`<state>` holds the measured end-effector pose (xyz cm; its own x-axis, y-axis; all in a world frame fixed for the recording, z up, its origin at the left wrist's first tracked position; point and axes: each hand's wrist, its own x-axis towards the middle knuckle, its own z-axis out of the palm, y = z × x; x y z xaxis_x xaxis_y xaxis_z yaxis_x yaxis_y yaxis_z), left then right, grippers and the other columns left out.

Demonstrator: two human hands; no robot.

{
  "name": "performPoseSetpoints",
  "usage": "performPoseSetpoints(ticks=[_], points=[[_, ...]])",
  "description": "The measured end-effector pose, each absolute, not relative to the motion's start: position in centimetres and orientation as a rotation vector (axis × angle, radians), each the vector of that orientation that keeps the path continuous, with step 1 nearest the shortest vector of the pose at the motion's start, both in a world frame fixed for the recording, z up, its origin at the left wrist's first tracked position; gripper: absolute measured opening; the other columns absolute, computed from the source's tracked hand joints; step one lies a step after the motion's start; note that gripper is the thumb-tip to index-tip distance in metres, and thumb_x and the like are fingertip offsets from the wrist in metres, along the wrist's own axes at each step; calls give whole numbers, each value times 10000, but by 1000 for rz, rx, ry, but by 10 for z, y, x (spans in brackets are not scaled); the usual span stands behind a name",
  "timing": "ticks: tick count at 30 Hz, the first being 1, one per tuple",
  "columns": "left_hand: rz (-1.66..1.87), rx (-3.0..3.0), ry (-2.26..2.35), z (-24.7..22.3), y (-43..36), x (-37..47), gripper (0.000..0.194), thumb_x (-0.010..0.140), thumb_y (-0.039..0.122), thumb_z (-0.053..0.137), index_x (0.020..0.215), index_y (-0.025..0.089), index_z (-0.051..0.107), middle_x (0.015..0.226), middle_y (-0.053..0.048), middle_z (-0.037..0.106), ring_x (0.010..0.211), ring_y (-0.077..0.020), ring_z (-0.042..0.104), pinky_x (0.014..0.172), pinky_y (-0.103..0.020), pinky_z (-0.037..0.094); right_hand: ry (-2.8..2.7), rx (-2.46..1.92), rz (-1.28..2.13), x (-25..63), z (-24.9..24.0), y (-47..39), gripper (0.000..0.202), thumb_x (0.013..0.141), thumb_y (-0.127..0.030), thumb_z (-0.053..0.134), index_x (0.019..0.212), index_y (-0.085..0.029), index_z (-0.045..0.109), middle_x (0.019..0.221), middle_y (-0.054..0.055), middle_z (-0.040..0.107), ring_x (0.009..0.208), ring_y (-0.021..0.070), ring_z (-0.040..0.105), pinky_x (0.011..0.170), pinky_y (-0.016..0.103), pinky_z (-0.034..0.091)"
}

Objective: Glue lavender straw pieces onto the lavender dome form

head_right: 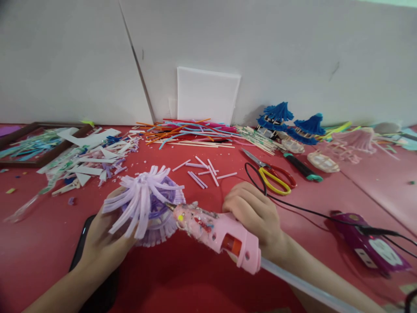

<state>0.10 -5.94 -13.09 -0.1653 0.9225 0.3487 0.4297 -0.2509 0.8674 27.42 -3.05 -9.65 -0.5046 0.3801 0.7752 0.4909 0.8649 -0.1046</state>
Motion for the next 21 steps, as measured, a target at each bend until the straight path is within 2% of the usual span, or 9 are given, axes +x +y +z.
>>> performPoseSetpoints(ticks=[3, 9, 13, 19, 21], points=[[1397, 1651, 1496, -135, -59, -2, 328, 695, 279, 707, 1012, 227, 641, 1088, -83, 634, 1149, -328, 581, 993, -536, 492, -2158, -631, -157, 274, -97, -31, 173, 977, -267, 384, 867, -200, 500, 702, 53, 573, 651, 185, 532, 619, 341, 500], [1394, 1577, 1462, -135, -59, -2, 432, 689, 214, 699, 1110, 207, 605, 1140, -91, 612, 1140, -308, 611, 986, -487, 513, -2157, -625, -159, 274, -98, -31, 153, 957, -238, 394, 857, -195, 502, 691, 52, 576, 646, 184, 530, 609, 334, 495], [1420, 1574, 1496, -132, -59, -1, 414, 652, 226, 727, 1054, 208, 629, 1089, -77, 642, 1095, -307, 632, 973, -483, 523, -2169, -634, -164, 272, -98, -32, 162, 956, -210, 374, 850, -206, 496, 672, 43, 576, 630, 183, 534, 606, 331, 498], [1445, 1508, 1470, -134, -61, -3, 434, 692, 220, 700, 1110, 231, 588, 1041, -60, 668, 928, -264, 704, 803, -409, 611, -2333, -620, -157, 296, -86, -20, 179, 976, -208, 388, 848, -220, 514, 669, 32, 599, 642, 175, 594, 601, 309, 491], [1417, 1493, 1478, -136, -60, -4, 473, 681, 225, 705, 1134, 230, 568, 1068, -69, 654, 955, -271, 701, 820, -420, 607, -2404, -651, -172, 318, -82, -15, 116, 959, -254, 450, 916, -224, 554, 704, 40, 638, 637, 173, 618, 584, 299, 489]])
